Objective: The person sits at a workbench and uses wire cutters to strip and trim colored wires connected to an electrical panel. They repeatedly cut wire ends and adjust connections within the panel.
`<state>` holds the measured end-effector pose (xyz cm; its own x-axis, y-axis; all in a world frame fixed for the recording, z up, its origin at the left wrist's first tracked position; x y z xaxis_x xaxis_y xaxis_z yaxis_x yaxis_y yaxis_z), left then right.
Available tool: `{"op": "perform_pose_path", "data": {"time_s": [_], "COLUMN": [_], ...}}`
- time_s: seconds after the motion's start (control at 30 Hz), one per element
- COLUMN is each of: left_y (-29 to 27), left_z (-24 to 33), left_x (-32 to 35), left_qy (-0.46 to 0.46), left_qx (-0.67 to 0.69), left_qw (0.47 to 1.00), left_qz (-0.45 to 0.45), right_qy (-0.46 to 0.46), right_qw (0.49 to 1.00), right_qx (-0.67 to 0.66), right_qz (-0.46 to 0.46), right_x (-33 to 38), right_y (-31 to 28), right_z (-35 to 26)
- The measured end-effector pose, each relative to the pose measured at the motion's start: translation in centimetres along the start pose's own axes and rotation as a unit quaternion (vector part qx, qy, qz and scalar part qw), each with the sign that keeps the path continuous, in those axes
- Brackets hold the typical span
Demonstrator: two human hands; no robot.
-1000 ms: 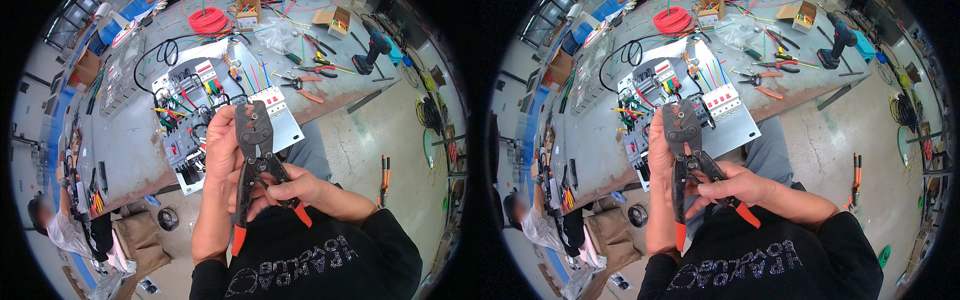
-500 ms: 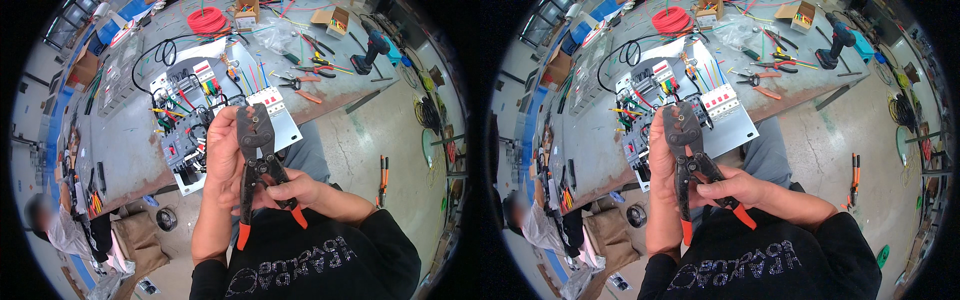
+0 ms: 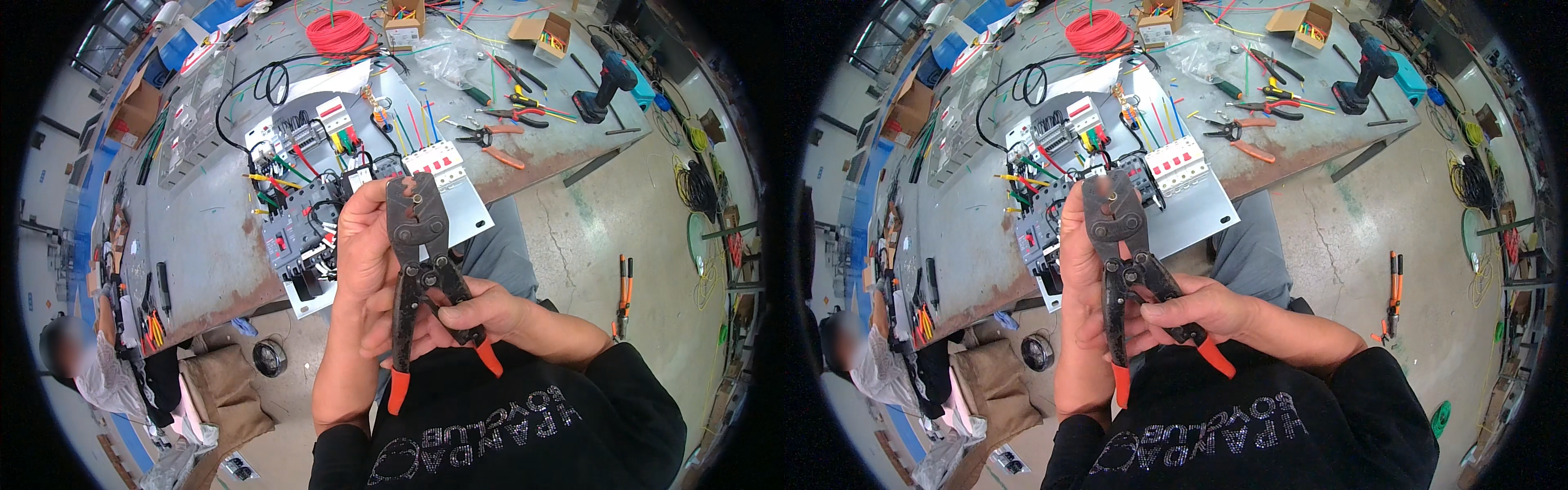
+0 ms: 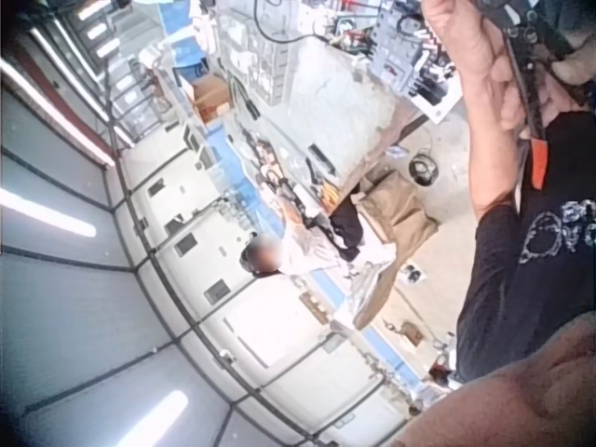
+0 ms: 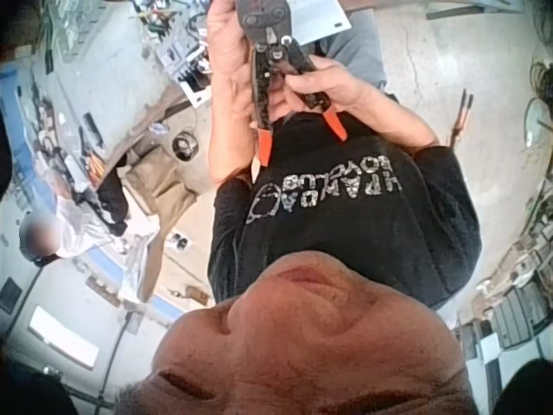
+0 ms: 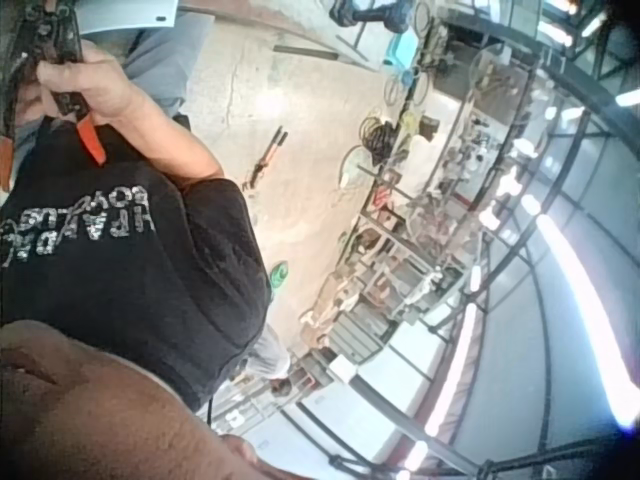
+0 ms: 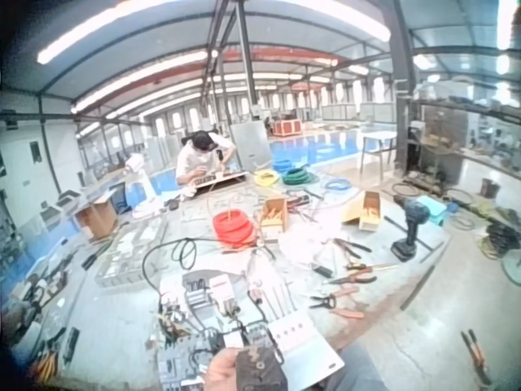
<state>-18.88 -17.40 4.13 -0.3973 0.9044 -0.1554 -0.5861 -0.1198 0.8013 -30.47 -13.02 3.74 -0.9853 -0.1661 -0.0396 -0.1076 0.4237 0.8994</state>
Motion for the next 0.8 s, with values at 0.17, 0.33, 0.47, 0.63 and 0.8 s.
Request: {"op": "perform_pose_path", "data": {"time_s": [0.17, 0.33, 0.47, 0.63, 0.8], "left_y": [-0.5, -0.8, -0.9, 0.8, 1.3], "left_z": [-0.1, -0.4, -0.5, 0.2, 0.1], "left_x": [0.1, 0.1, 0.0, 0.5, 6.5], "left_qy": [-0.006, -0.012, -0.009, -0.021, -0.007], "left_qx": [0.009, -0.002, -0.012, -0.023, -0.423], "left_qw": [1.000, 1.000, 1.000, 0.999, 0.906], "left_qz": [0.006, 0.015, 0.006, -0.022, -0.025], "right_qy": [-0.007, -0.034, -0.017, -0.005, -0.196], "right_qw": [1.000, 0.998, 1.000, 0.974, 0.873], "right_qx": [-0.009, -0.035, 0.019, 0.178, 0.366], "right_qz": [-0.027, -0.044, 0.001, 0.142, 0.256], "right_x": [0.1, 0.5, 0.4, 1.1, 3.6], "right_y": [0.5, -1.1, -1.3, 1.1, 3.1], "right_z": [-0.3, 0.5, 0.4, -3.0, -9.9]}}
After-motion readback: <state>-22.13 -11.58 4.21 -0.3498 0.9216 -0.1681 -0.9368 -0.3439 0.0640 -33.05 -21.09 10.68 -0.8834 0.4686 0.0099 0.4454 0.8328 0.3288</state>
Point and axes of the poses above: each hand's wrist, its own x-axis away from the middle knuckle, its own y-axis out of the palm, z = x × y, the point moved 8 cm from there along -x, towards the middle knuckle, and after that the axes turned 4 degrees about y, right-handed, at the moved point
